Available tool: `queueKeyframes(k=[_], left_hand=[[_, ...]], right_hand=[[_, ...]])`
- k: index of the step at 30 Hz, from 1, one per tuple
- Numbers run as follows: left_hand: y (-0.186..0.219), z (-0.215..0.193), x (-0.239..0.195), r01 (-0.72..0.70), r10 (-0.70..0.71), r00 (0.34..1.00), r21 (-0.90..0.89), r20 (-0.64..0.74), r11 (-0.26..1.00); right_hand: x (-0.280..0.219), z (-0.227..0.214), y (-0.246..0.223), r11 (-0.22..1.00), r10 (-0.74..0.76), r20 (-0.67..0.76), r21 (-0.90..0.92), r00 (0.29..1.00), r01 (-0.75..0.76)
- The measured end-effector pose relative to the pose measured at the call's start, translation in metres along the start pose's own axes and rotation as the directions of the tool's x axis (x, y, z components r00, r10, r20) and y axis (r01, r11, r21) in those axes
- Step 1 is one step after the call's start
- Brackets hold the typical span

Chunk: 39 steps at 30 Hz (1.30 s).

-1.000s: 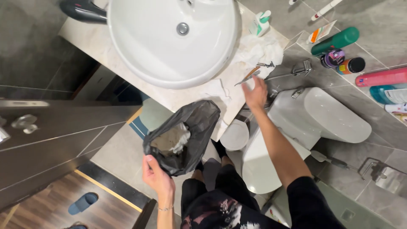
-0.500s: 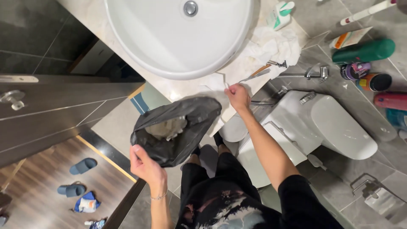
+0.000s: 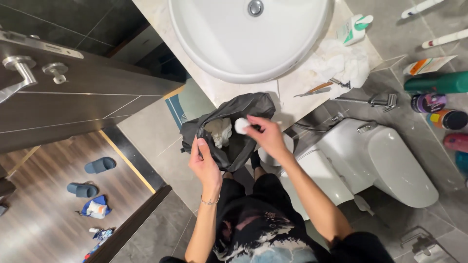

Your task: The recorder empties a small bathroom trash bin into a larger bag and consolidates trash from the kitchen area.

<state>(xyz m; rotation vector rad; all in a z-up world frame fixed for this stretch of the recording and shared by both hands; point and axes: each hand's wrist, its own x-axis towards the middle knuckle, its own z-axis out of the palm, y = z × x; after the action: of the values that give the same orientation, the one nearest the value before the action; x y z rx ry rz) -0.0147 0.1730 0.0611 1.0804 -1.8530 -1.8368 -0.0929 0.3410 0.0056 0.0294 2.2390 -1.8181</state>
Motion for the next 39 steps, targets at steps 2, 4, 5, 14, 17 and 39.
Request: queueKeyframes(k=[2, 4, 5, 14, 17, 39], left_hand=[[-0.001, -0.002, -0.002, -0.017, 0.017, 1.0, -0.056, -0.003, 0.998], [-0.002, -0.005, -0.004, -0.025, 0.025, 1.0, -0.111, 0.001, 0.994], [-0.002, -0.009, -0.004, -0.023, 0.022, 1.0, -0.097, -0.005, 0.995], [0.026, 0.008, -0.008, -0.027, 0.04, 0.996, -0.174, 0.074, 0.984], [0.025, 0.017, -0.005, -0.036, 0.051, 0.995, -0.171, 0.088, 0.985], [0.023, -0.052, 0.026, -0.055, 0.031, 0.994, -0.237, -0.102, 0.97]], right_hand=[[0.002, -0.005, 0.01, 0.995, -0.076, -0.051, -0.07, 0.996, 0.072], [0.008, -0.022, 0.035, 0.98, -0.146, -0.101, -0.148, 0.984, 0.13], [0.012, -0.035, 0.054, 0.977, -0.104, -0.27, -0.206, 0.957, 0.048], [0.091, -0.195, 0.161, 0.781, -0.183, -0.654, -0.55, 0.734, -0.295], [0.103, -0.214, 0.163, 0.641, -0.176, -0.468, -0.722, 0.866, -0.26], [0.014, -0.102, 0.143, 0.609, -0.2, 0.02, -0.781, 0.98, 0.14]])
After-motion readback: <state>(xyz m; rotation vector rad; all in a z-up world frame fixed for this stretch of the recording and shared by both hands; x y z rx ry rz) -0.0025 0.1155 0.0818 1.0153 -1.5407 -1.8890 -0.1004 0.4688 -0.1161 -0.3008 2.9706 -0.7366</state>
